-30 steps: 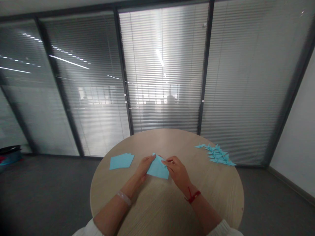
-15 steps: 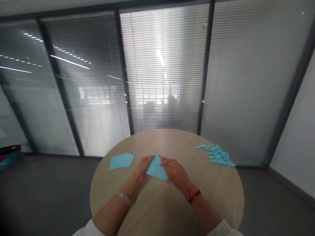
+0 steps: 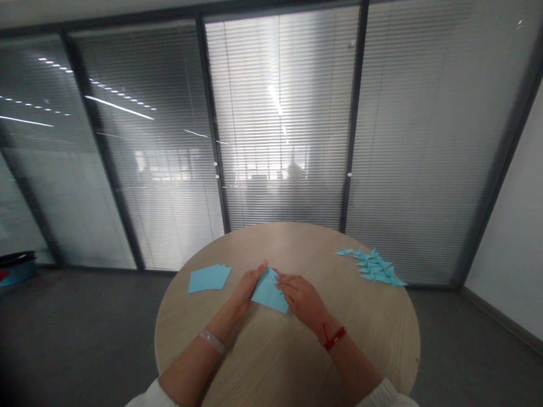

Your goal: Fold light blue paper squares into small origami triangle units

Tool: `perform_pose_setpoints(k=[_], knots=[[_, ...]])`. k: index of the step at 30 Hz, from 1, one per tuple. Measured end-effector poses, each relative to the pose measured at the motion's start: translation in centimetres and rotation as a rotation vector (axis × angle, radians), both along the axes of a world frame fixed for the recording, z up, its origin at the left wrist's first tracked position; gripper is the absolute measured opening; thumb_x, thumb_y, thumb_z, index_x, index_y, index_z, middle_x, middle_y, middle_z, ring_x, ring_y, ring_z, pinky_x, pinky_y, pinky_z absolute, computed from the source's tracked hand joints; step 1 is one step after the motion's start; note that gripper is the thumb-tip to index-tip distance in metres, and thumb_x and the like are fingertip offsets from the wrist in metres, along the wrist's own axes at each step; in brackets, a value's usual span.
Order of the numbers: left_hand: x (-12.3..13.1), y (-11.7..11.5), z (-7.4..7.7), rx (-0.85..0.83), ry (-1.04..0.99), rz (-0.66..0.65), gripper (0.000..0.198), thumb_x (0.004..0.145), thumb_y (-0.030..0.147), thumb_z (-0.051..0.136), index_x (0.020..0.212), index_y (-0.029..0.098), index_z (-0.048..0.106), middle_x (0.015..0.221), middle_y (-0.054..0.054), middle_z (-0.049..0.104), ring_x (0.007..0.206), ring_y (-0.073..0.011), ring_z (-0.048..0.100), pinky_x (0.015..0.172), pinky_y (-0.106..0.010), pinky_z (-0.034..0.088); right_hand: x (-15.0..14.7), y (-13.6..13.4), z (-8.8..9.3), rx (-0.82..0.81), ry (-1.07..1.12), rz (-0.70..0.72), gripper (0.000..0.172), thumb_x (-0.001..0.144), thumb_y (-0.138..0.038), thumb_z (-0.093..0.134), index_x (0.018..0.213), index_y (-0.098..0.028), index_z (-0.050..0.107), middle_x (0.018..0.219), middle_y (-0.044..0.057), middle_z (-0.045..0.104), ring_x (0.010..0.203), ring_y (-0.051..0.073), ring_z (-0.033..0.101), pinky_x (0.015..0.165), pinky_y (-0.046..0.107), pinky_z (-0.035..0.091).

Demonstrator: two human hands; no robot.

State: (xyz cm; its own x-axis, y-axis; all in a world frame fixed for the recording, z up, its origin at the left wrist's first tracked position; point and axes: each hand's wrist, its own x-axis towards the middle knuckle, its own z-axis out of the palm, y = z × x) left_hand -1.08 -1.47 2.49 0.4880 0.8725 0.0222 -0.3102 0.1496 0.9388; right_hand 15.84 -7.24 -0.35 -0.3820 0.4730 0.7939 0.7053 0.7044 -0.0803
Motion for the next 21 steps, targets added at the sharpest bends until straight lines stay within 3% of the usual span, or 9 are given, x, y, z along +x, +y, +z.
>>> perform_pose_setpoints(k=[6,16,19,21], knots=[[-0.16,0.68,-0.68,0.035,0.087,0.057,0.043,0.059,0.046,0.076,0.077,0.008,0.069,0.065,-0.008,0.067,0.051,-0.0134,0.057,0.055,-0.025,0.045,0.01,0.25,-0.37,-0.006,-0.026,0.014,0.030,0.089,-0.012,0.044,0.110,-0.021,0.063,0.116,0.007,0.063,0.109,0.018,0.056,0.093,0.038,0.048],[-0.22,0.82,-0.61,0.065,0.116,0.096,0.039,0.056,0.042,0.077,0.077,0.010,0.071,0.067,-0.007,0.068,0.056,-0.0146,0.058,0.056,-0.025,0.045,-0.32,-0.29,0.02,-0.026,-0.012,0.028,0.030,0.088,-0.014,0.045,0.113,-0.021,0.062,0.117,0.009,0.062,0.111,0.019,0.055,0.095,0.041,0.046],[-0.36,0.86,-0.45,0.122,0.152,0.117,0.037,0.058,0.045,0.074,0.075,0.012,0.071,0.065,-0.004,0.067,0.056,-0.0146,0.057,0.056,-0.024,0.044,-0.50,-0.68,0.24,-0.115,0.116,0.045,0.029,0.089,-0.025,0.050,0.116,-0.021,0.060,0.120,0.009,0.060,0.113,0.021,0.053,0.097,0.041,0.044],[-0.32,0.80,-0.31,0.199,0.189,0.133,0.037,0.060,0.047,0.072,0.074,0.013,0.071,0.064,-0.003,0.067,0.056,-0.0143,0.057,0.056,-0.023,0.043,-0.53,-0.70,0.34,-0.216,0.317,0.028,0.031,0.090,-0.032,0.047,0.117,-0.021,0.058,0.118,0.009,0.060,0.110,0.021,0.055,0.096,0.039,0.045]])
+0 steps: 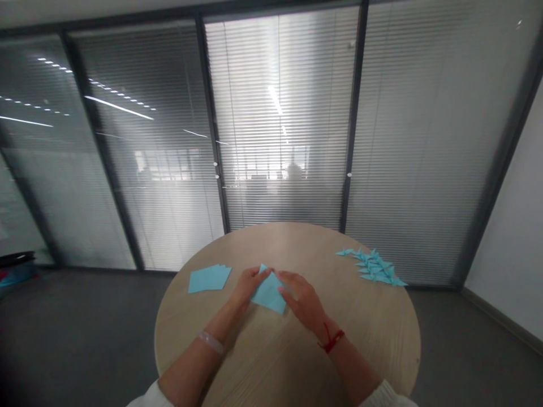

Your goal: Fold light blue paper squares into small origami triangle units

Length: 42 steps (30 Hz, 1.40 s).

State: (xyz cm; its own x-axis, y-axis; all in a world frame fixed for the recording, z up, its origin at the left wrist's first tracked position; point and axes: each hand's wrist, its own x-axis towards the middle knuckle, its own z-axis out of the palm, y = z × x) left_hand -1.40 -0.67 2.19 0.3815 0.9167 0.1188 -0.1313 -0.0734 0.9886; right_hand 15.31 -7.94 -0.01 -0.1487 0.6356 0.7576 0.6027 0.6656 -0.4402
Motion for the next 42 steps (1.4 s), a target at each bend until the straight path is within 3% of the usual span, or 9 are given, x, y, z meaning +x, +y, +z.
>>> perform_pose_setpoints(k=[4,7,10,20,30,42], knots=[[0.5,-0.3,0.0,0.141,0.107,-0.027,0.040,0.063,0.051,0.069,0.072,0.013,0.071,0.060,-0.001,0.064,0.052,-0.0120,0.052,0.050,-0.020,0.038,0.1,0.8,-0.2,-0.323,0.444,-0.004,0.037,0.085,-0.049,0.049,0.102,-0.018,0.063,0.095,0.010,0.069,0.087,0.021,0.064,0.076,0.032,0.052],[1.0,-0.4,-0.3,0.199,0.175,-0.004,0.041,0.063,0.053,0.068,0.068,0.012,0.070,0.053,0.001,0.059,0.046,-0.0095,0.045,0.045,-0.019,0.032,0.3,1.6,-0.5,-0.501,0.562,0.129,0.042,0.074,-0.055,0.060,0.083,-0.015,0.065,0.079,0.007,0.068,0.074,0.020,0.063,0.066,0.028,0.050],[1.2,-0.6,-0.4,0.218,0.155,-0.020,0.041,0.066,0.052,0.066,0.072,0.012,0.070,0.060,-0.001,0.062,0.051,-0.0109,0.048,0.048,-0.019,0.035,0.4,1.8,-0.6,-0.585,0.614,0.155,0.043,0.067,-0.056,0.065,0.072,-0.013,0.064,0.066,0.002,0.064,0.062,0.016,0.058,0.058,0.024,0.045],[1.3,-0.8,-0.5,0.225,0.156,-0.078,0.037,0.068,0.050,0.065,0.076,0.015,0.073,0.074,-0.005,0.068,0.067,-0.0166,0.057,0.058,-0.021,0.041,0.1,1.6,-1.1,-0.658,0.587,0.207,0.042,0.068,-0.054,0.065,0.068,-0.012,0.067,0.060,0.000,0.057,0.055,0.013,0.049,0.053,0.022,0.040],[1.4,-0.5,-1.1,0.251,0.220,0.037,0.038,0.069,0.049,0.063,0.073,0.012,0.072,0.060,-0.002,0.063,0.052,-0.0118,0.049,0.048,-0.020,0.033,-0.1,1.7,-1.2,-0.639,0.557,0.158,0.039,0.067,-0.051,0.066,0.066,-0.013,0.068,0.056,-0.001,0.056,0.051,0.012,0.046,0.050,0.021,0.036],[1.5,-0.6,-1.2,0.105,0.098,-0.060,0.040,0.066,0.051,0.066,0.075,0.012,0.070,0.060,-0.002,0.065,0.050,-0.0120,0.053,0.049,-0.021,0.040,-0.1,1.9,-1.6,-0.647,0.564,0.132,0.039,0.065,-0.051,0.068,0.062,-0.012,0.066,0.054,-0.001,0.053,0.049,0.011,0.044,0.048,0.021,0.034]])
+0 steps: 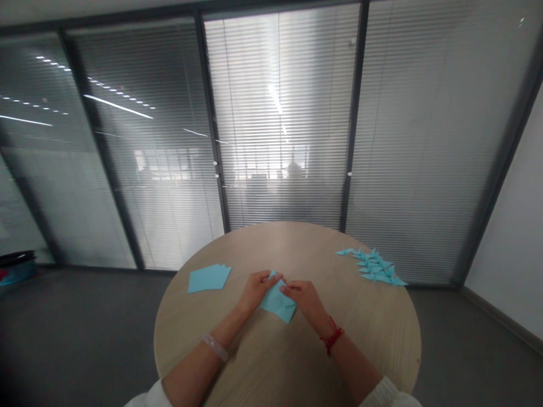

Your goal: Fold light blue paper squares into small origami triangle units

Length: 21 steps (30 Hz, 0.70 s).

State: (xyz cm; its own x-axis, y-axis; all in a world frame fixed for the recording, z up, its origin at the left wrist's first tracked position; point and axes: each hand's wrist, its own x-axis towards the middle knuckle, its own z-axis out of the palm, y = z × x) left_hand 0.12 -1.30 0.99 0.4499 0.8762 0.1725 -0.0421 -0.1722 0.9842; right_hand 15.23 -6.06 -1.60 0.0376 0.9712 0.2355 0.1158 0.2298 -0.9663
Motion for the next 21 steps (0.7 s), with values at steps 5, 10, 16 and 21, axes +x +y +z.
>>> perform_pose_setpoints(k=[5,10,16,21], knots=[[0.00,0.01,-0.05,0.003,-0.020,-0.044,0.043,0.066,0.052,0.066,0.077,0.011,0.070,0.063,-0.003,0.066,0.052,-0.0124,0.055,0.051,-0.022,0.042,0.03,-0.15,0.23,-0.015,-0.002,0.009,0.042,0.064,-0.052,0.067,0.064,-0.011,0.065,0.054,-0.001,0.052,0.050,0.010,0.043,0.049,0.021,0.034],[0.04,-0.04,0.14,0.013,-0.039,-0.020,0.043,0.066,0.053,0.065,0.074,0.011,0.070,0.065,-0.005,0.067,0.054,-0.0134,0.057,0.053,-0.023,0.043,-0.02,-0.16,0.31,-0.017,-0.018,-0.008,0.042,0.065,-0.052,0.066,0.063,-0.011,0.065,0.053,-0.001,0.050,0.049,0.010,0.043,0.048,0.021,0.033],[-0.37,0.26,0.53,0.088,0.019,0.105,0.042,0.067,0.051,0.065,0.071,0.010,0.071,0.067,-0.008,0.069,0.057,-0.0149,0.058,0.055,-0.023,0.043,-0.07,-0.11,0.06,-0.019,-0.051,-0.017,0.041,0.066,-0.051,0.066,0.064,-0.010,0.067,0.054,0.000,0.053,0.050,0.011,0.045,0.049,0.022,0.034],[-0.36,-0.07,0.79,0.068,-0.028,0.089,0.039,0.067,0.049,0.065,0.071,0.011,0.070,0.070,-0.008,0.070,0.056,-0.0149,0.059,0.055,-0.024,0.044,-0.05,0.07,-0.16,-0.029,-0.031,-0.005,0.039,0.066,-0.049,0.066,0.067,-0.010,0.068,0.056,0.001,0.055,0.051,0.012,0.047,0.049,0.022,0.035]])
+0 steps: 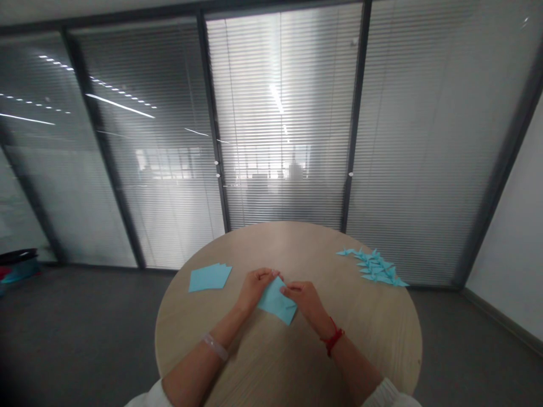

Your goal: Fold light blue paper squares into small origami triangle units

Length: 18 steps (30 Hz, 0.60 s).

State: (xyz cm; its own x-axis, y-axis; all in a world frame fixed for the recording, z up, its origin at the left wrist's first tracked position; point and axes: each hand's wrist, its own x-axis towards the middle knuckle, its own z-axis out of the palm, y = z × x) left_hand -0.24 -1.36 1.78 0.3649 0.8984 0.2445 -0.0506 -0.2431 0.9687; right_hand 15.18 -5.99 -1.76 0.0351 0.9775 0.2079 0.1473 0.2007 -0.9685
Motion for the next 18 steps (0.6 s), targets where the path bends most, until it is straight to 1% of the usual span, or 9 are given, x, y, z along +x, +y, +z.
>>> perform_pose_setpoints(k=[5,9,11,13,16,18], knots=[[0.07,-0.07,0.13,0.029,0.006,0.009,0.036,0.068,0.048,0.064,0.070,0.012,0.069,0.067,-0.007,0.069,0.053,-0.0136,0.058,0.052,-0.022,0.043,0.05,0.18,-0.02,-0.004,-0.026,0.005,0.038,0.066,-0.047,0.066,0.066,-0.010,0.068,0.054,0.000,0.054,0.050,0.012,0.046,0.049,0.022,0.035],[0.04,0.17,-0.11,0.006,-0.073,-0.040,0.038,0.065,0.049,0.067,0.073,0.012,0.069,0.071,-0.008,0.070,0.061,-0.0167,0.062,0.059,-0.025,0.047,0.04,0.05,0.22,-0.004,-0.013,0.002,0.038,0.065,-0.047,0.067,0.067,-0.009,0.068,0.055,0.000,0.054,0.050,0.011,0.045,0.048,0.021,0.033],[0.05,0.22,-0.22,-0.024,-0.120,-0.066,0.041,0.065,0.051,0.067,0.075,0.011,0.068,0.072,-0.009,0.071,0.063,-0.0179,0.063,0.062,-0.027,0.049,0.04,-0.02,0.36,-0.004,-0.017,-0.006,0.038,0.064,-0.047,0.067,0.065,-0.009,0.068,0.054,0.000,0.053,0.049,0.011,0.044,0.047,0.021,0.032],[0.08,0.18,-0.22,-0.064,-0.132,-0.075,0.047,0.066,0.057,0.063,0.074,0.011,0.067,0.070,-0.009,0.070,0.060,-0.0178,0.063,0.061,-0.028,0.049,0.05,-0.05,0.45,-0.006,-0.037,-0.015,0.039,0.064,-0.047,0.067,0.063,-0.009,0.068,0.053,0.000,0.052,0.049,0.011,0.044,0.047,0.021,0.031],[0.13,0.06,-0.01,-0.117,-0.112,-0.057,0.058,0.069,0.066,0.052,0.070,0.010,0.067,0.065,-0.009,0.068,0.056,-0.0178,0.062,0.058,-0.028,0.048,0.10,-0.05,0.49,-0.019,-0.046,-0.019,0.039,0.064,-0.047,0.066,0.064,-0.009,0.068,0.052,-0.001,0.052,0.050,0.011,0.044,0.048,0.022,0.032],[0.12,0.06,0.14,-0.107,-0.059,-0.042,0.061,0.069,0.068,0.050,0.070,0.010,0.067,0.065,-0.009,0.068,0.057,-0.0179,0.062,0.058,-0.028,0.047,0.12,-0.07,0.47,-0.028,-0.046,-0.023,0.039,0.065,-0.047,0.066,0.064,-0.009,0.068,0.052,-0.001,0.052,0.050,0.011,0.045,0.048,0.021,0.033]])
